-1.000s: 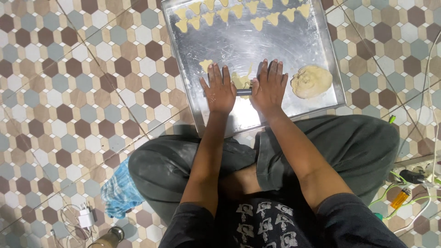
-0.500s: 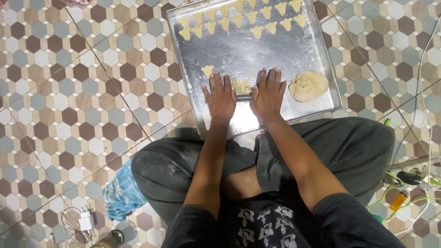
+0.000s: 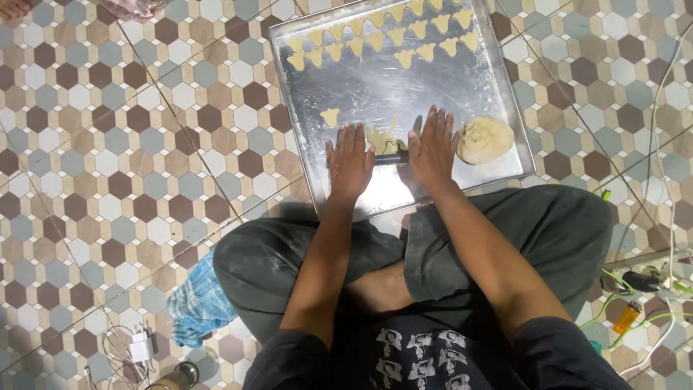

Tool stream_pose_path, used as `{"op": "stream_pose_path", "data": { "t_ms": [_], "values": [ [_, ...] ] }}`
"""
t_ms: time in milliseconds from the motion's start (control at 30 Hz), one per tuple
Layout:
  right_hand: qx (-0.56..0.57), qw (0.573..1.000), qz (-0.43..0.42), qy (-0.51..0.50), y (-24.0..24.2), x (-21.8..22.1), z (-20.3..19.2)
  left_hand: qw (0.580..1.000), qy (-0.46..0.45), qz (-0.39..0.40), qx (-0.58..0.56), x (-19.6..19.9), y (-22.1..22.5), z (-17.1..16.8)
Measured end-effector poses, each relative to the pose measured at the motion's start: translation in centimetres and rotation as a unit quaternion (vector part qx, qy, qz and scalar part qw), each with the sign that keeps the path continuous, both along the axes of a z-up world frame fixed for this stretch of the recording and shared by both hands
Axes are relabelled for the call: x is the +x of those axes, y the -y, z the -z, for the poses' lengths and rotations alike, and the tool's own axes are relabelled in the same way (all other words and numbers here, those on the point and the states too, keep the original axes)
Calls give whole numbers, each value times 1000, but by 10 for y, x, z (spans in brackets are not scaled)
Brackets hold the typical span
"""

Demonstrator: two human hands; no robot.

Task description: Rolling out dough and cutting it into small triangular shapes to place on a baking tray

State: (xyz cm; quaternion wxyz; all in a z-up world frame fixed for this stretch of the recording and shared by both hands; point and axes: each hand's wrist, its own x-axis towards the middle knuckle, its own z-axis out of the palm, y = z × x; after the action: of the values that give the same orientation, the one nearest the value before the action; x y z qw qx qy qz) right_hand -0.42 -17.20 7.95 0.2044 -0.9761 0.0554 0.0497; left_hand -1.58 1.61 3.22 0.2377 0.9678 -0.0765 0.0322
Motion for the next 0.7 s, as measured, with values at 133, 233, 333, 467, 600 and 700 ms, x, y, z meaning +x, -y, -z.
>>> {"op": "stream_pose_path", "data": {
  "t_ms": [133,233,333,467,600,700],
  "values": [
    [69,997,-7,-40,28,-6,3,999,-42,17,-8,-15,-3,26],
    [20,994,-49,-96,48,-17,14,996,-77,45,30,-28,-2,33],
    [-41,991,-124,-43,62,-31,12,989,-103,96,42,-37,-1,22],
    [-31,992,-118,-32,71,-25,22,985,-117,115,60,-32,1,60],
    [-27,996,-88,-22,61,0,33,987,-110,111,48,-29,3,68],
    [-17,990,-136,-17,50,8,28,988,-115,104,17,-32,6,36]
  ]
}}
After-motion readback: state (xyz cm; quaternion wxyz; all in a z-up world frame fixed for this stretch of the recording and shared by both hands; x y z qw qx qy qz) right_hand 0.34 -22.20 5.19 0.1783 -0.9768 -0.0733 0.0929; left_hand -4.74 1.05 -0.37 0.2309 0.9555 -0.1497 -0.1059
